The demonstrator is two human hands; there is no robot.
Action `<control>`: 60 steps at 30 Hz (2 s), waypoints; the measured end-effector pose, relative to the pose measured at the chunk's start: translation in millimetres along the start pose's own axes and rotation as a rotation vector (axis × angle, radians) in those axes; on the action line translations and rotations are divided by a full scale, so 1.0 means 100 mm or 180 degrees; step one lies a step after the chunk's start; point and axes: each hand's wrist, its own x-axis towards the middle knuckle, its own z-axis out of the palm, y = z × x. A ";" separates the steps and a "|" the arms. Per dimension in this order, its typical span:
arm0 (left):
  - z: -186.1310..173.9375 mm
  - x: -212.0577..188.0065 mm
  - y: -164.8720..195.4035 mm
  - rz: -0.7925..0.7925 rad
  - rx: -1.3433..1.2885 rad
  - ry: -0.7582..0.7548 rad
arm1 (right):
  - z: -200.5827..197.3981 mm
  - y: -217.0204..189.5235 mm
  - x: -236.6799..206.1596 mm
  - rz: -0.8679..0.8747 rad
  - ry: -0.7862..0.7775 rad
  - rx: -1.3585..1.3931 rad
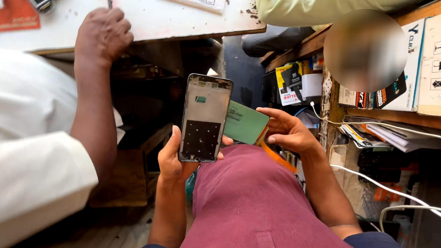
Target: The person reads a small paper note, then holds a disassembled phone frame and applies adhesive from a blue glue tube around its edges, rotating the frame to reach different sides. Near the end they pick up a green flex cable part and hold it against the frame.
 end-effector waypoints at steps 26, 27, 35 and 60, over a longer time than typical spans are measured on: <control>0.15 -0.44 -0.24 0.0397 0.0547 -0.0051 | 0.12 0.64 0.05 -0.0737 0.0393 0.0438; 0.08 -0.42 -0.21 0.0413 0.0507 -0.0069 | 0.17 0.66 0.09 -0.0751 0.0500 0.0421; -0.13 -0.37 0.00 0.0156 0.0581 0.0456 | 0.49 0.73 0.30 -0.0891 0.1106 0.0472; -0.17 -0.36 -0.42 0.0404 0.0633 -0.0070 | 0.63 0.53 0.05 -0.0569 0.1698 0.0615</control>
